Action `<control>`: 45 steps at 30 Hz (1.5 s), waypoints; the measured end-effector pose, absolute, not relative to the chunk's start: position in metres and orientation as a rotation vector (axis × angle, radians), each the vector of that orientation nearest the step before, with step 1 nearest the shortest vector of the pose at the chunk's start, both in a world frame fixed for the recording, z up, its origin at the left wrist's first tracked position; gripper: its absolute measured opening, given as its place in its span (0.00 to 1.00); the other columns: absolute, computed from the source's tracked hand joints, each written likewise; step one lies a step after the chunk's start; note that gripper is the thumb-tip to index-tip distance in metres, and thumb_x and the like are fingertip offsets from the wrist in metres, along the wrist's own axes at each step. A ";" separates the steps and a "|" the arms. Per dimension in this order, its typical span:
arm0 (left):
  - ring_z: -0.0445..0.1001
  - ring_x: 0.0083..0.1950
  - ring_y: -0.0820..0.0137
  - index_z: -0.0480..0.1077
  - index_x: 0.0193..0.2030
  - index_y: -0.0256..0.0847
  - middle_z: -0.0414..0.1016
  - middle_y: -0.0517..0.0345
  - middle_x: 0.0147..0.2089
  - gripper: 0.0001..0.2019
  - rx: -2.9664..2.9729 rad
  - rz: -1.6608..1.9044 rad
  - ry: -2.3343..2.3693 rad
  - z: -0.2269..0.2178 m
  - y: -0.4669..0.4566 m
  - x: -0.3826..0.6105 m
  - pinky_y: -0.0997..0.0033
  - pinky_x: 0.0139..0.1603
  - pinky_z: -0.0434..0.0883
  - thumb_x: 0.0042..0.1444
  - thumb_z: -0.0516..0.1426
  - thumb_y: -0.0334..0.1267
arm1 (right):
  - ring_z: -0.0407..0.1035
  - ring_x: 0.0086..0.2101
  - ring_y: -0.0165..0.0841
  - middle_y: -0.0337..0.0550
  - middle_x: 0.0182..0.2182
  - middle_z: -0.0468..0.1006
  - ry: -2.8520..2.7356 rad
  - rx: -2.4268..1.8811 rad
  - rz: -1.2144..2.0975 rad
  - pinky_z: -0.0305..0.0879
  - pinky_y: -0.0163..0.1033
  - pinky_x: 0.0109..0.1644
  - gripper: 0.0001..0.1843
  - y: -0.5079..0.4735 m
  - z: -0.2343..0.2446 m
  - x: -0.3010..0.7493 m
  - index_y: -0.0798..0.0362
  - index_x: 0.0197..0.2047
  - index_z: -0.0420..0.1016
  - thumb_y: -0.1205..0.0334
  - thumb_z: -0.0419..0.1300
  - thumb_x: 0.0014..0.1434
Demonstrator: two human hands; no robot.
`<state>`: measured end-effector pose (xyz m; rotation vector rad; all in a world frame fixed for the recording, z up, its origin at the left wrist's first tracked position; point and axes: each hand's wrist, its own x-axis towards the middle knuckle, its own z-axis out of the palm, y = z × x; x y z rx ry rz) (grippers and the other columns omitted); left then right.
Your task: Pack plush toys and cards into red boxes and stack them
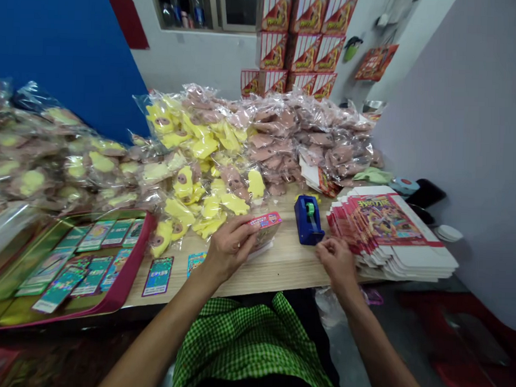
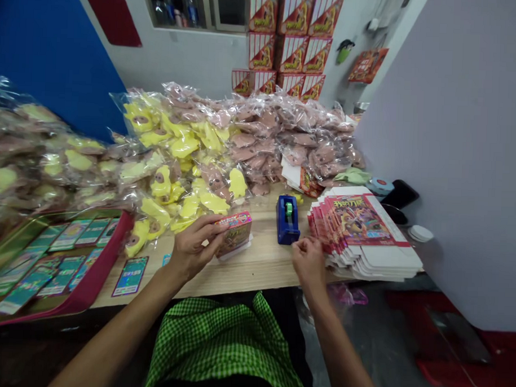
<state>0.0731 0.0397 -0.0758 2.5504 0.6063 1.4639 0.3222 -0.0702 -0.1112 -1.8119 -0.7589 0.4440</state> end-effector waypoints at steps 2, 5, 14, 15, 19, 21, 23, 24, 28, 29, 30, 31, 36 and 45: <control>0.82 0.49 0.64 0.75 0.46 0.38 0.81 0.45 0.50 0.05 2.557 1.483 0.589 -0.075 0.037 0.074 0.61 0.46 0.83 0.66 0.58 0.31 | 0.74 0.37 0.40 0.46 0.31 0.77 -0.833 -1.810 0.408 0.74 0.42 0.38 0.13 -0.078 -0.096 0.311 0.50 0.24 0.72 0.49 0.65 0.49; 0.82 0.50 0.64 0.75 0.46 0.38 0.82 0.47 0.50 0.06 2.555 1.478 0.551 -0.075 0.034 0.075 0.60 0.49 0.82 0.66 0.58 0.29 | 0.72 0.28 0.35 0.43 0.27 0.78 -1.043 -1.651 0.596 0.71 0.40 0.34 0.13 -0.083 -0.067 0.283 0.50 0.32 0.77 0.49 0.63 0.57; 0.83 0.45 0.68 0.71 0.50 0.40 0.83 0.51 0.48 0.07 2.486 1.461 0.626 -0.076 0.030 0.072 0.67 0.45 0.81 0.67 0.57 0.31 | 0.67 0.20 0.30 0.36 0.21 0.79 -0.986 -1.217 1.103 0.68 0.36 0.26 0.53 -0.042 -0.036 0.226 0.61 0.76 0.54 0.51 0.67 0.54; 0.83 0.44 0.68 0.70 0.53 0.39 0.82 0.51 0.47 0.09 2.476 1.474 0.657 -0.076 0.029 0.073 0.68 0.44 0.81 0.67 0.58 0.31 | 0.67 0.20 0.30 0.37 0.21 0.79 -0.965 -1.224 1.105 0.68 0.36 0.26 0.55 -0.038 -0.037 0.225 0.64 0.77 0.50 0.51 0.67 0.53; 0.81 0.46 0.68 0.69 0.55 0.39 0.81 0.51 0.46 0.11 2.497 1.481 0.618 -0.075 0.029 0.074 0.67 0.46 0.80 0.68 0.57 0.32 | 0.67 0.19 0.31 0.36 0.19 0.77 -0.919 -1.288 1.102 0.66 0.36 0.24 0.58 -0.030 -0.041 0.224 0.67 0.77 0.46 0.53 0.66 0.51; 0.80 0.47 0.68 0.71 0.53 0.39 0.80 0.50 0.47 0.09 2.541 1.427 0.536 -0.073 0.030 0.074 0.67 0.46 0.80 0.69 0.55 0.31 | 0.67 0.19 0.32 0.35 0.19 0.76 -0.928 -1.299 1.104 0.66 0.36 0.23 0.59 -0.030 -0.044 0.225 0.67 0.78 0.44 0.53 0.65 0.51; 0.79 0.48 0.67 0.73 0.53 0.39 0.79 0.49 0.48 0.09 2.541 1.372 0.504 -0.069 0.032 0.072 0.66 0.46 0.80 0.70 0.55 0.31 | 0.68 0.19 0.32 0.35 0.19 0.76 -0.949 -1.282 1.091 0.67 0.36 0.24 0.59 -0.031 -0.047 0.225 0.66 0.78 0.42 0.53 0.65 0.52; 0.79 0.48 0.67 0.73 0.54 0.39 0.78 0.49 0.49 0.10 2.516 1.342 0.506 -0.067 0.033 0.071 0.66 0.46 0.79 0.69 0.55 0.31 | 0.68 0.20 0.32 0.34 0.19 0.76 -0.955 -1.271 1.078 0.67 0.36 0.25 0.60 -0.032 -0.048 0.225 0.65 0.78 0.40 0.52 0.65 0.53; 0.79 0.48 0.67 0.75 0.53 0.42 0.79 0.51 0.49 0.11 2.355 1.158 0.503 -0.056 0.035 0.070 0.64 0.48 0.78 0.66 0.56 0.31 | 0.69 0.22 0.31 0.33 0.22 0.77 -0.910 -1.237 1.058 0.68 0.36 0.28 0.60 -0.035 -0.055 0.222 0.61 0.79 0.36 0.54 0.66 0.54; 0.79 0.46 0.67 0.76 0.50 0.42 0.79 0.52 0.47 0.09 2.332 1.120 0.523 -0.053 0.035 0.071 0.64 0.47 0.78 0.65 0.58 0.32 | 0.69 0.22 0.31 0.32 0.22 0.76 -0.883 -1.228 1.063 0.68 0.36 0.27 0.60 -0.034 -0.057 0.221 0.60 0.79 0.36 0.55 0.66 0.53; 0.79 0.43 0.68 0.76 0.47 0.41 0.79 0.53 0.44 0.06 2.320 1.091 0.565 -0.050 0.036 0.074 0.65 0.45 0.77 0.65 0.59 0.34 | 0.68 0.21 0.31 0.31 0.21 0.75 -0.856 -1.220 1.071 0.68 0.36 0.27 0.60 -0.034 -0.058 0.219 0.59 0.79 0.36 0.56 0.66 0.53; 0.78 0.40 0.68 0.75 0.43 0.41 0.79 0.55 0.41 0.04 2.318 1.071 0.622 -0.047 0.037 0.077 0.66 0.43 0.76 0.64 0.61 0.36 | 0.68 0.21 0.31 0.31 0.21 0.75 -0.828 -1.211 1.077 0.68 0.36 0.27 0.61 -0.033 -0.059 0.218 0.58 0.79 0.36 0.56 0.66 0.52; 0.73 0.32 0.72 0.72 0.35 0.40 0.76 0.60 0.32 0.06 2.371 1.047 0.805 -0.040 0.045 0.085 0.72 0.36 0.71 0.64 0.61 0.37 | 0.72 0.23 0.35 0.34 0.26 0.78 -0.810 -1.210 1.147 0.71 0.40 0.29 0.65 -0.037 -0.062 0.224 0.56 0.78 0.30 0.54 0.68 0.50; 0.74 0.29 0.68 0.65 0.38 0.42 0.73 0.60 0.30 0.05 2.023 1.081 1.433 -0.096 0.044 0.055 0.70 0.31 0.69 0.67 0.56 0.35 | 0.66 0.57 0.58 0.66 0.57 0.72 -1.468 -2.026 -0.174 0.64 0.65 0.60 0.30 -0.035 -0.089 0.311 0.59 0.64 0.70 0.61 0.56 0.59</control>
